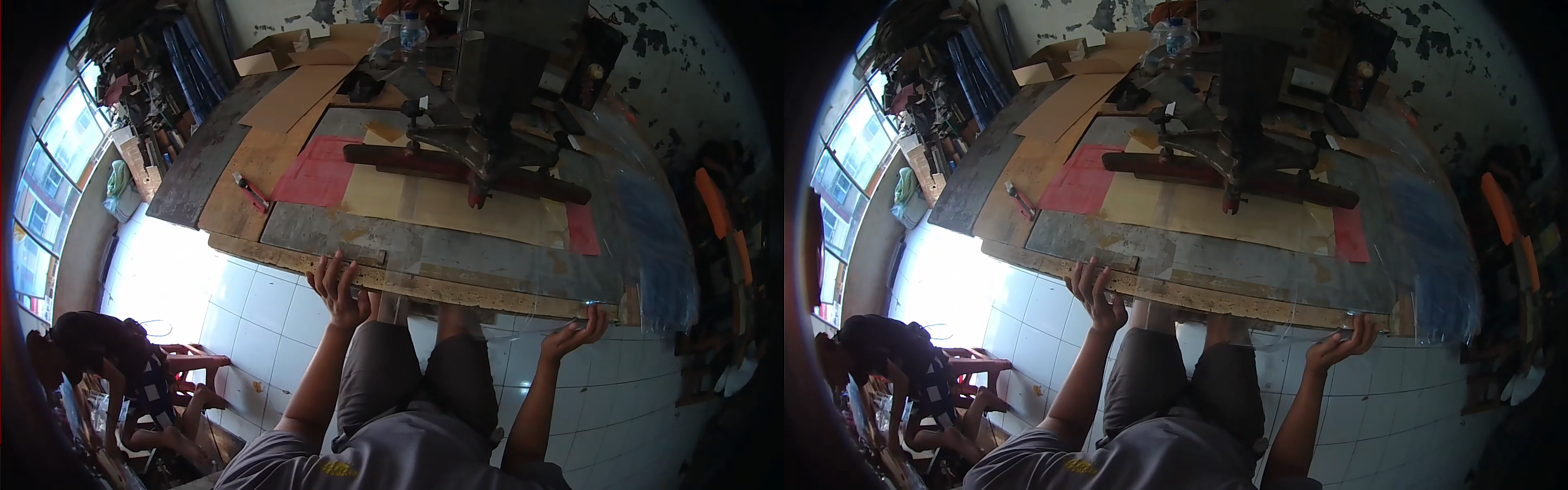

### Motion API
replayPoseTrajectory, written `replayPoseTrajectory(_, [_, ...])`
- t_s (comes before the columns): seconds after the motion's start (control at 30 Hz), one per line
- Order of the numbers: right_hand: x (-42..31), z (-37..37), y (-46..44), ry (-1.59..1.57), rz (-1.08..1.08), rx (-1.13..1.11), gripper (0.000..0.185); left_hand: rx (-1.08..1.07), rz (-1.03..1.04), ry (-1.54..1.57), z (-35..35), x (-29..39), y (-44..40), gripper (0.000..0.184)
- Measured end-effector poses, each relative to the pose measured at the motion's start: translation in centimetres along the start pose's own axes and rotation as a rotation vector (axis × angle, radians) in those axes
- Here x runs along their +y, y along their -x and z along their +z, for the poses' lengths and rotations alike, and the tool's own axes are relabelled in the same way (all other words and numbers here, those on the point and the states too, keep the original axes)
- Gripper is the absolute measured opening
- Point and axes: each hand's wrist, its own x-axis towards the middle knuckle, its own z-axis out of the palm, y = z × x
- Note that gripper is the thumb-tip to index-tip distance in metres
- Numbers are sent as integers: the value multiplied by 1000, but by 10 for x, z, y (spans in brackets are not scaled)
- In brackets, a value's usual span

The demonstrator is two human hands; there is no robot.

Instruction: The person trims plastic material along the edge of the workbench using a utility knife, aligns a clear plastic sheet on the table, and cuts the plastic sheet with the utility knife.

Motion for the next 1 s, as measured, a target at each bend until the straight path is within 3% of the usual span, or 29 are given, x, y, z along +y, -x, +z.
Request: replayPoseTrajectory(1.0, [-6, -2, -2, 25, -3, 7, 47, 24, 16, 7, 2, 0, 0, 47])
